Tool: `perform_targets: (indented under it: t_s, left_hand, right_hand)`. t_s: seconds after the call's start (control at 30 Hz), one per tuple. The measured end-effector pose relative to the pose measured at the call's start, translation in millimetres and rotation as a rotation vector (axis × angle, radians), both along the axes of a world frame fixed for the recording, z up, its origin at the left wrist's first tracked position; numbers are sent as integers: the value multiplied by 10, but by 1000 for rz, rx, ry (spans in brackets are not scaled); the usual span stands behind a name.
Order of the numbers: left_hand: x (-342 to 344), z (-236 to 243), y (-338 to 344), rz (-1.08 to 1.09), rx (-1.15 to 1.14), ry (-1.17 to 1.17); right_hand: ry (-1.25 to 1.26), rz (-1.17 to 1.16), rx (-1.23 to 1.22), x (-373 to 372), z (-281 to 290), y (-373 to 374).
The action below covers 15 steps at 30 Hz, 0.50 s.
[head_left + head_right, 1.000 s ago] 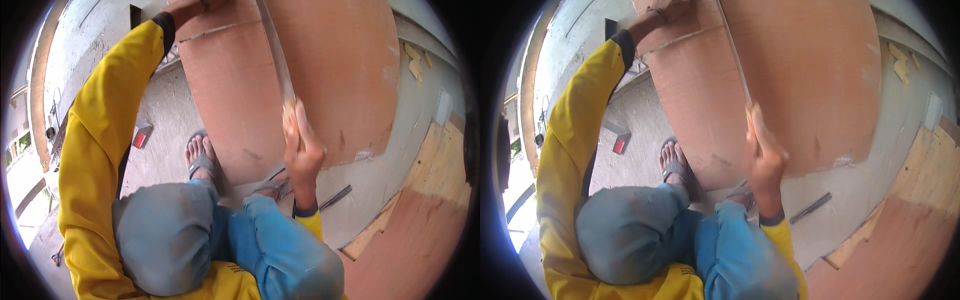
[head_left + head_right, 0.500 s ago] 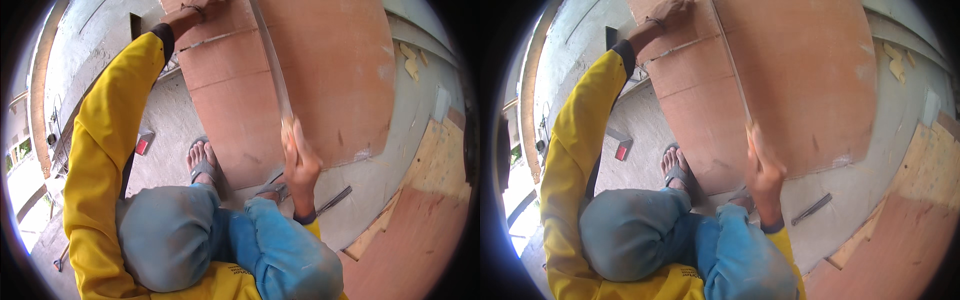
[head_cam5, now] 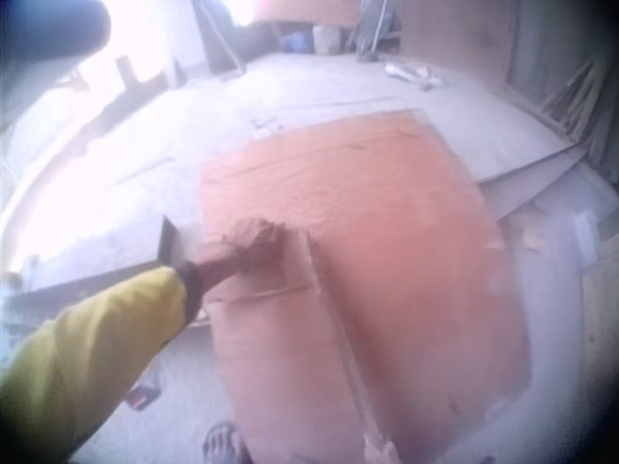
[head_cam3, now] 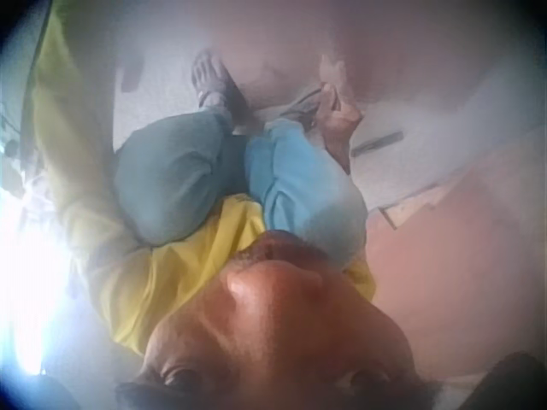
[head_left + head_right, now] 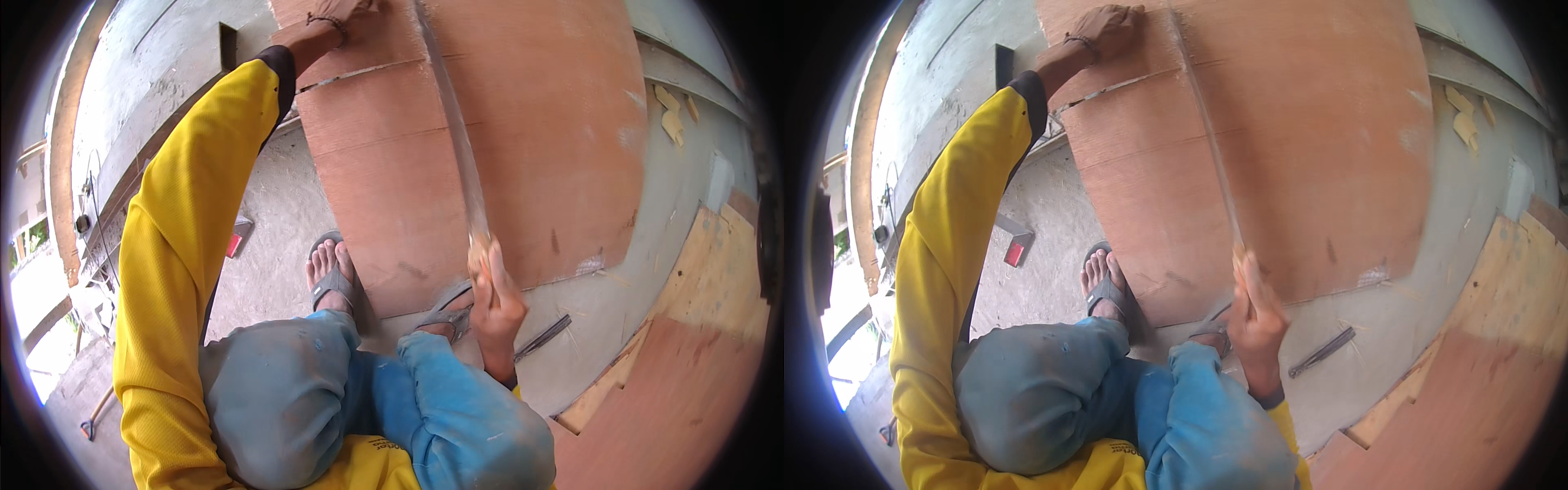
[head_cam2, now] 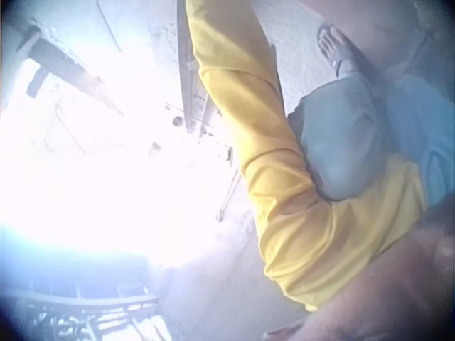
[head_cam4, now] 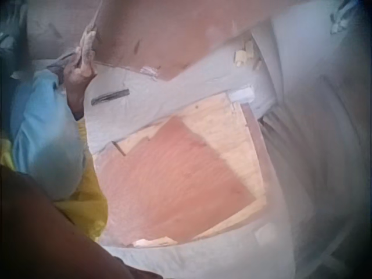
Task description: The person measures and marks a large sheet of plywood with a square and pencil, then uses a hand saw to cut along the marked lines. They reposition the sheet and repeat the measuring and cutting process to create straight cuts.
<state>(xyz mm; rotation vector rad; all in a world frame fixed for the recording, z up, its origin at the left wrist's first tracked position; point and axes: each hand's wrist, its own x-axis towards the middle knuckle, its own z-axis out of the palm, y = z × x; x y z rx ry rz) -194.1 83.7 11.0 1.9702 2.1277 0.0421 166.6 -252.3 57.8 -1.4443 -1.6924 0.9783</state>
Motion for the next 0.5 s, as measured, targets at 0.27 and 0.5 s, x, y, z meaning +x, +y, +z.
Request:
perform_targets:
  t_s: [0.27, 0.5]
  left_hand:
    - [-10, 59, 44, 35, -167, -32]
    - [-222, -166, -68, -39, 88, 25]
  right_hand:
    - [-92, 39, 31, -44, 130, 140]
    - [-15, 47, -4, -342, -16, 446]
